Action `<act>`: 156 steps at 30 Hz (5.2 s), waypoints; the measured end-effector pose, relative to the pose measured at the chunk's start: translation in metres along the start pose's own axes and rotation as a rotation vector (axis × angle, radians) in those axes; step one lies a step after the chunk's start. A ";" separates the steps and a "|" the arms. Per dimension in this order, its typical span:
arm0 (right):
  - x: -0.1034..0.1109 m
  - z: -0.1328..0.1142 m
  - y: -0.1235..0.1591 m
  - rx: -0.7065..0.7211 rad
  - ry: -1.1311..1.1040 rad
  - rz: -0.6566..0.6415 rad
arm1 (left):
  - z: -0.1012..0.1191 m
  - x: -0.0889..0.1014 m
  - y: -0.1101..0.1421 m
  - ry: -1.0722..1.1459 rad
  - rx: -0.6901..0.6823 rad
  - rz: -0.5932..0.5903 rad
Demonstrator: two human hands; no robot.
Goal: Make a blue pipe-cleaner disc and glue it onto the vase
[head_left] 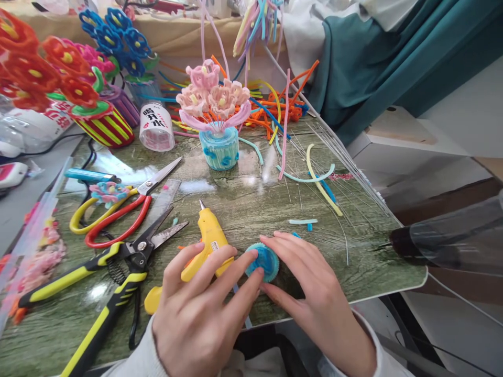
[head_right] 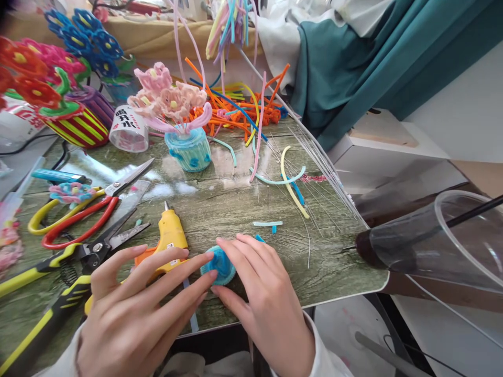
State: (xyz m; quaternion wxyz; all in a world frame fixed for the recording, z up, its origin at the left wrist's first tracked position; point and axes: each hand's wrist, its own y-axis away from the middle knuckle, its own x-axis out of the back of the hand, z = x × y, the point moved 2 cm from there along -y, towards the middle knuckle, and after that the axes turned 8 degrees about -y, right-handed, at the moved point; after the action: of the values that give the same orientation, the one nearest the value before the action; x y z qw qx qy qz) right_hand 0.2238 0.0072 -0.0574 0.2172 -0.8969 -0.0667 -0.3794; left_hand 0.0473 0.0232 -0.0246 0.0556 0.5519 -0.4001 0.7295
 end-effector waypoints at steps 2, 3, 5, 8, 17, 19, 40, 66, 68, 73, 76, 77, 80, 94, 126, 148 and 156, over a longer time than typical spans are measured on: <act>0.000 0.000 0.000 -0.003 -0.005 -0.003 | -0.001 -0.001 -0.001 0.009 -0.001 -0.035; 0.000 0.001 0.000 -0.002 -0.008 -0.006 | -0.002 -0.001 -0.002 0.016 -0.003 -0.042; 0.000 0.001 0.000 0.002 -0.010 -0.008 | -0.002 -0.001 -0.003 0.030 -0.010 -0.031; 0.000 0.001 0.000 0.005 -0.007 -0.008 | -0.002 -0.001 -0.003 0.036 -0.019 -0.027; 0.000 0.000 0.000 0.007 0.001 0.000 | -0.004 0.001 -0.005 0.044 -0.036 -0.061; 0.001 0.000 0.000 0.008 0.005 0.005 | -0.005 0.003 -0.006 0.054 -0.019 -0.039; 0.001 0.001 -0.001 -0.003 -0.015 -0.027 | -0.002 0.000 0.012 -0.121 -0.204 0.017; 0.003 -0.001 -0.002 -0.017 -0.045 -0.045 | -0.003 0.008 0.007 -0.105 -0.083 0.080; 0.002 -0.001 -0.002 -0.023 -0.052 -0.049 | -0.001 0.006 0.006 -0.095 -0.120 0.044; 0.001 0.001 -0.001 -0.040 -0.075 -0.049 | 0.004 0.001 0.003 -0.077 -0.106 0.058; 0.001 0.002 -0.001 -0.047 -0.075 -0.037 | 0.004 -0.001 0.002 -0.082 -0.125 0.074; 0.001 0.002 -0.001 -0.048 -0.073 -0.035 | 0.004 -0.001 0.002 -0.090 -0.133 0.072; 0.001 0.001 -0.002 -0.045 -0.068 -0.031 | 0.002 0.000 0.002 -0.093 -0.136 0.046; 0.001 0.001 -0.001 -0.059 -0.063 -0.032 | 0.001 0.001 0.001 -0.096 -0.133 0.051; 0.003 0.000 0.000 -0.048 -0.032 -0.065 | -0.004 0.002 0.000 -0.076 -0.175 0.034; 0.002 0.001 -0.001 -0.035 -0.017 -0.054 | -0.007 0.011 0.000 -0.134 -0.066 0.052; 0.003 0.001 -0.002 -0.021 -0.022 -0.059 | -0.008 0.004 0.002 -0.155 -0.087 0.039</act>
State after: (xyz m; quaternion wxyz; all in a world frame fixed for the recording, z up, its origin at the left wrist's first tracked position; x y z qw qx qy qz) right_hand 0.2261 0.0094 -0.0557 0.1955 -0.9009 -0.0917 -0.3764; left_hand 0.0384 0.0252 -0.0226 0.0342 0.5958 -0.4451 0.6677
